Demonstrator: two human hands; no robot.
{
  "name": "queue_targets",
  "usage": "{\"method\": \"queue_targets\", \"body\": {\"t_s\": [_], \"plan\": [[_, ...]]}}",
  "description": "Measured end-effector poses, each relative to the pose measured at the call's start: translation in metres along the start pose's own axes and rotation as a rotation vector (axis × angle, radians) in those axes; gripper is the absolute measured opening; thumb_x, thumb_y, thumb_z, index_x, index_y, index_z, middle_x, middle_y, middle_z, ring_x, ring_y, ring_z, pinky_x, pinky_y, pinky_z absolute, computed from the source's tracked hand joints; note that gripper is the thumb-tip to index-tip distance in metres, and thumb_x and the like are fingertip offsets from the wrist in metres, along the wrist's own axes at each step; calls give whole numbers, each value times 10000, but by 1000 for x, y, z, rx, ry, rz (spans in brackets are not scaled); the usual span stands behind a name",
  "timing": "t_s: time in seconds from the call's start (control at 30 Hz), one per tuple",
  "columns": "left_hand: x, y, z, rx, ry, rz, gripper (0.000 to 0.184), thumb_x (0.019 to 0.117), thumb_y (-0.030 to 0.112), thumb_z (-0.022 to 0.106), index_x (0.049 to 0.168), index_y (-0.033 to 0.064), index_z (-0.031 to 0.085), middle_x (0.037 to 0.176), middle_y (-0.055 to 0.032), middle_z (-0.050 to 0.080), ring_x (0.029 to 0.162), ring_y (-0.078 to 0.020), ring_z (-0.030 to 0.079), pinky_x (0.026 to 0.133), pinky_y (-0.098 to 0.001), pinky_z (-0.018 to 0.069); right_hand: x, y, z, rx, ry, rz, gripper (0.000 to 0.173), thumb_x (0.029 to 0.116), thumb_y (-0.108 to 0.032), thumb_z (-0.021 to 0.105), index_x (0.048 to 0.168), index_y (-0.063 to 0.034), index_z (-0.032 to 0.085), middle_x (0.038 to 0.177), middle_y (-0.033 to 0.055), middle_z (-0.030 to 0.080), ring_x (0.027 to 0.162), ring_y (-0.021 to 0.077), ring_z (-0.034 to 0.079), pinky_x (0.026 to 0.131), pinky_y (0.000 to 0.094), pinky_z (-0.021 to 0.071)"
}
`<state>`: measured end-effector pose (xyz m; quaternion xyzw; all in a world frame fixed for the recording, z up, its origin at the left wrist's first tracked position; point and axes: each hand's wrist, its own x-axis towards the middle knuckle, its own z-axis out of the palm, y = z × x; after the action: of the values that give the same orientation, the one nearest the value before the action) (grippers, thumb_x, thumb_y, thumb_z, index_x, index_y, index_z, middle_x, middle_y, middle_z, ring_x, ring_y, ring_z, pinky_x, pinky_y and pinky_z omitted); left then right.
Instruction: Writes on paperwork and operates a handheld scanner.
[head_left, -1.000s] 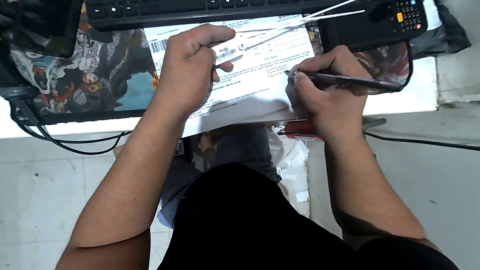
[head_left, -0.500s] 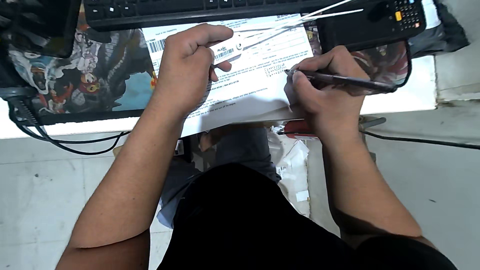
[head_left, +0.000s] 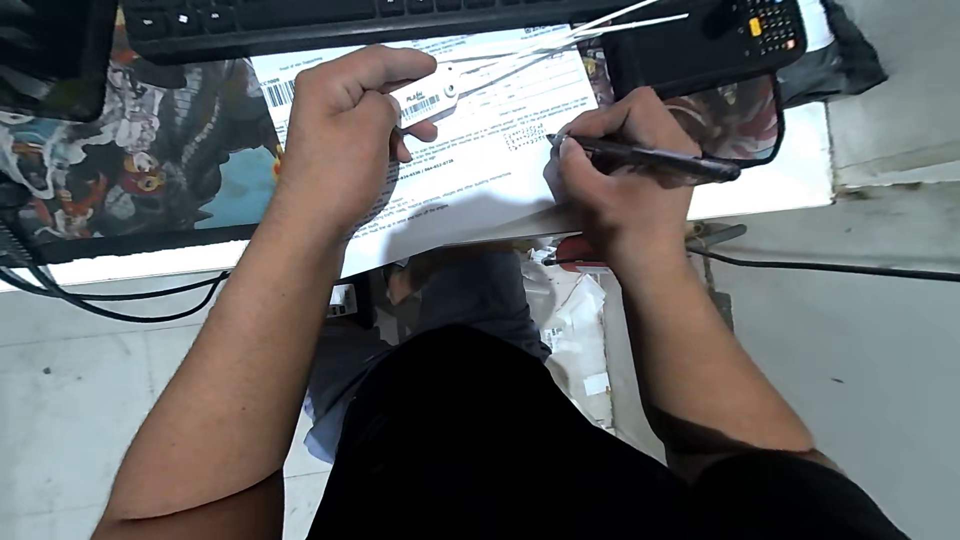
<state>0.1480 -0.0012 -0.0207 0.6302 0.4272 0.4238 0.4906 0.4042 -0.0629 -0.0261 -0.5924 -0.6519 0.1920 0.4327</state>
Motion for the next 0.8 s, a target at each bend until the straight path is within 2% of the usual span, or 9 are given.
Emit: {"method": "queue_targets", "body": {"t_s": [0.37,0.53,0.57,0.6,0.63,0.67,0.7,0.77,0.8], "plan": [[0,1,-1,19,-6,-1,385,1024,-6,386,1274,30,677,1107,-66,743,815,-127,713,685,-266,601,0,-2,0,-47,14,-1,61,903,-102,664,952,-68,651,921,27,684,791,38,624,667,195,511],[-4,9,5,272,39,-18,321,1033,72,478,1276,89,687,1069,-29,738,777,-78,697,686,-259,599,4,-8,-6,147,-37,56,48,946,-66,658,988,-59,639,907,8,694,735,35,650,646,196,559],[-5,12,6,399,48,-2,309,1037,105,504,1286,105,686,1090,-30,739,826,-78,709,742,-268,608,6,-8,-9,183,-64,36,24,977,-84,613,992,-71,628,925,4,697,756,40,654,661,203,562],[-6,14,8,556,61,34,317,1034,139,513,1295,123,692,1107,-36,745,884,-97,711,806,-296,596,9,-8,-12,189,-89,-8,92,1008,-111,547,1008,-68,628,985,29,704,834,74,657,724,240,559],[-9,17,9,702,62,77,334,1032,160,508,1306,128,696,1132,-59,742,953,-156,699,869,-356,564,11,-10,-16,167,-109,-54,197,1028,-139,483,1064,-44,651,1075,71,702,982,135,640,854,306,529],[-11,21,9,817,54,112,338,1031,174,503,1302,135,702,1134,-72,741,1011,-213,686,917,-406,535,13,-13,-20,119,-118,-105,264,1055,-164,443,1127,-19,651,1143,107,690,1074,173,625,924,341,515],[-14,23,7,893,48,143,335,1029,179,501,1289,142,710,1121,-71,744,1030,-247,673,929,-439,510,16,-18,-24,63,-119,-138,292,1079,-184,420,1179,-6,630,1151,117,677,1072,167,629,922,338,529],[-25,30,-4,949,45,163,326,1018,170,508,1265,149,719,1092,-66,740,1033,-274,655,920,-469,496,18,-37,-30,-104,-134,-109,282,1097,-225,423,1251,-34,561,979,56,632,821,87,628,721,287,562],[-32,33,-15,949,57,145,323,1009,158,518,1260,146,721,1094,-75,736,1042,-285,648,922,-483,494,19,-48,-32,-206,-184,-60,276,1083,-223,445,1292,-65,530,898,42,607,691,94,594,607,304,534]]}}
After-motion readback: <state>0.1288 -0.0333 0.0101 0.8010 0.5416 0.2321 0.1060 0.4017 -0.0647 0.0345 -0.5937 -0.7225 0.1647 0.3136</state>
